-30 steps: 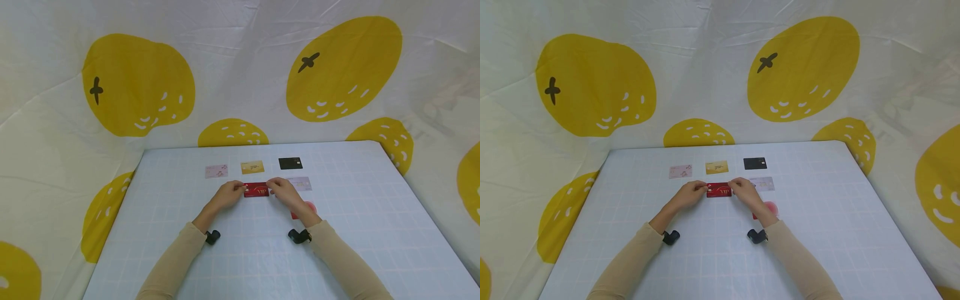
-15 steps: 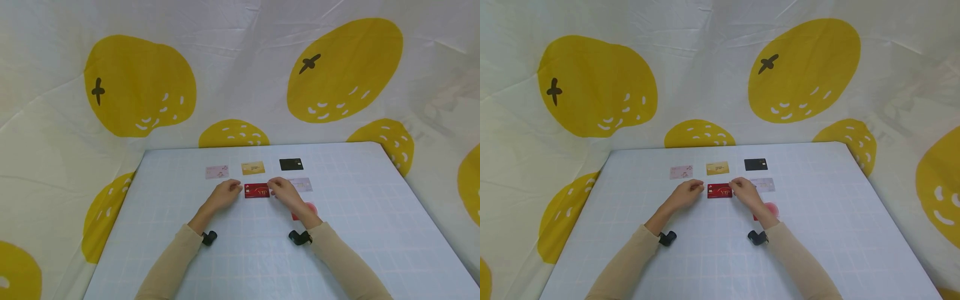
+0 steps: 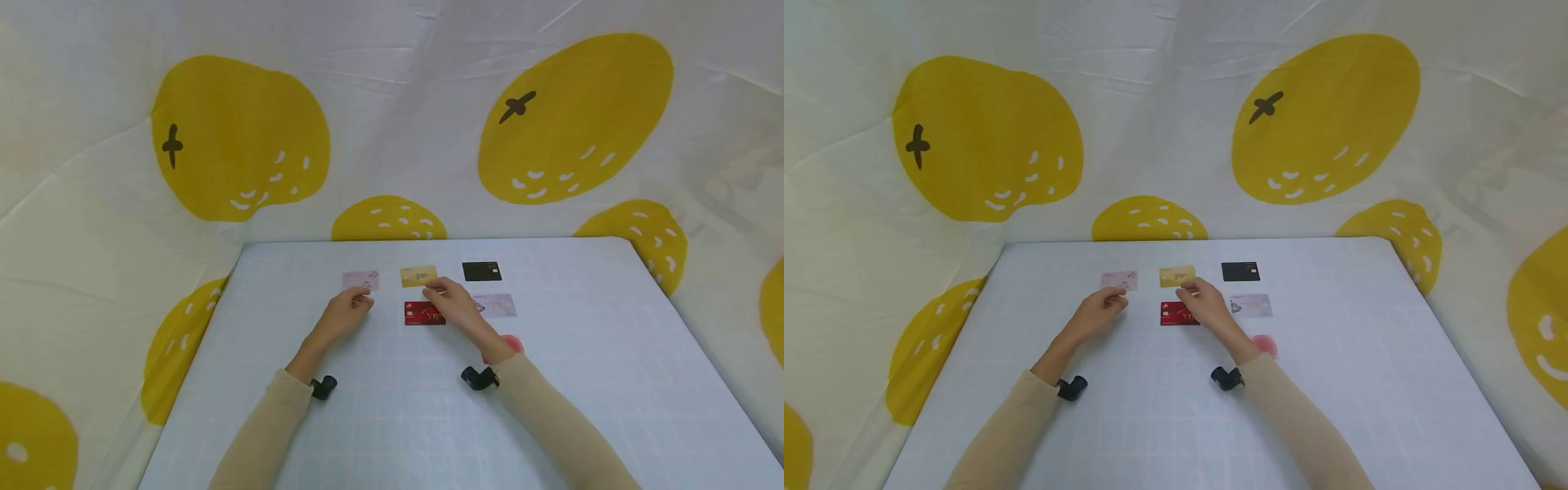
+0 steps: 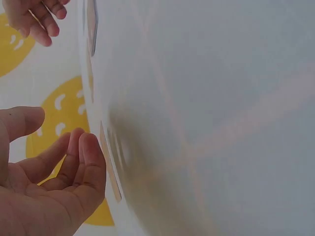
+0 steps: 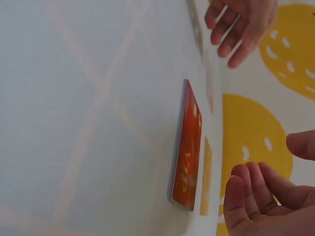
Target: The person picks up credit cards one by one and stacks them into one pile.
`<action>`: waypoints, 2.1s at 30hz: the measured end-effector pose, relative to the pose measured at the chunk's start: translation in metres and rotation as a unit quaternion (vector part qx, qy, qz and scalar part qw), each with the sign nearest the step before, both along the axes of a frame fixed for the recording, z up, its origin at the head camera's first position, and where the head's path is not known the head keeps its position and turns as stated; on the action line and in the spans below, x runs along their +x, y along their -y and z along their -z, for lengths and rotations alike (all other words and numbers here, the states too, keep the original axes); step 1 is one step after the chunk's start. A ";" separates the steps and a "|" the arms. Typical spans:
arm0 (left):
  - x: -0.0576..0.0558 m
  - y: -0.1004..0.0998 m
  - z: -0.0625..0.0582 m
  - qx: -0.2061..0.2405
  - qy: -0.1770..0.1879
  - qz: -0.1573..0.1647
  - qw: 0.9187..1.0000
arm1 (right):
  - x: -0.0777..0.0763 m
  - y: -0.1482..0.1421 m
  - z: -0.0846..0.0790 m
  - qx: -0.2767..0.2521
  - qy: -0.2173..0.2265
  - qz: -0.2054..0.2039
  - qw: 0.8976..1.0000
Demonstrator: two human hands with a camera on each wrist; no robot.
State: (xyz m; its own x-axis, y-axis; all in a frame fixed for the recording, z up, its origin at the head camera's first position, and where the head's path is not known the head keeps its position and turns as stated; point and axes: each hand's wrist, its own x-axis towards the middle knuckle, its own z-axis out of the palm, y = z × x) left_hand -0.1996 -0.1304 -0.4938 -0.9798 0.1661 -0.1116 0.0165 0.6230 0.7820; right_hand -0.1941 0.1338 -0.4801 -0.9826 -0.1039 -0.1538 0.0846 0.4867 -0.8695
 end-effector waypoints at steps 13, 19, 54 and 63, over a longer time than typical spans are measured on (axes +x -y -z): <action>-0.024 0.040 -0.005 -0.004 -0.021 -0.041 0.999 | -0.030 0.054 -0.002 -0.011 -0.108 -0.052 0.993; -0.035 0.050 0.001 -0.002 -0.028 -0.040 0.999 | -0.047 0.076 0.006 -0.004 -0.110 -0.065 0.992; -0.065 0.057 0.000 -0.120 0.042 0.034 0.991 | -0.079 0.113 0.033 0.092 -0.007 -0.054 0.994; -0.063 0.054 -0.003 -0.118 0.053 0.023 0.991 | -0.076 0.113 0.028 0.085 -0.006 -0.050 0.995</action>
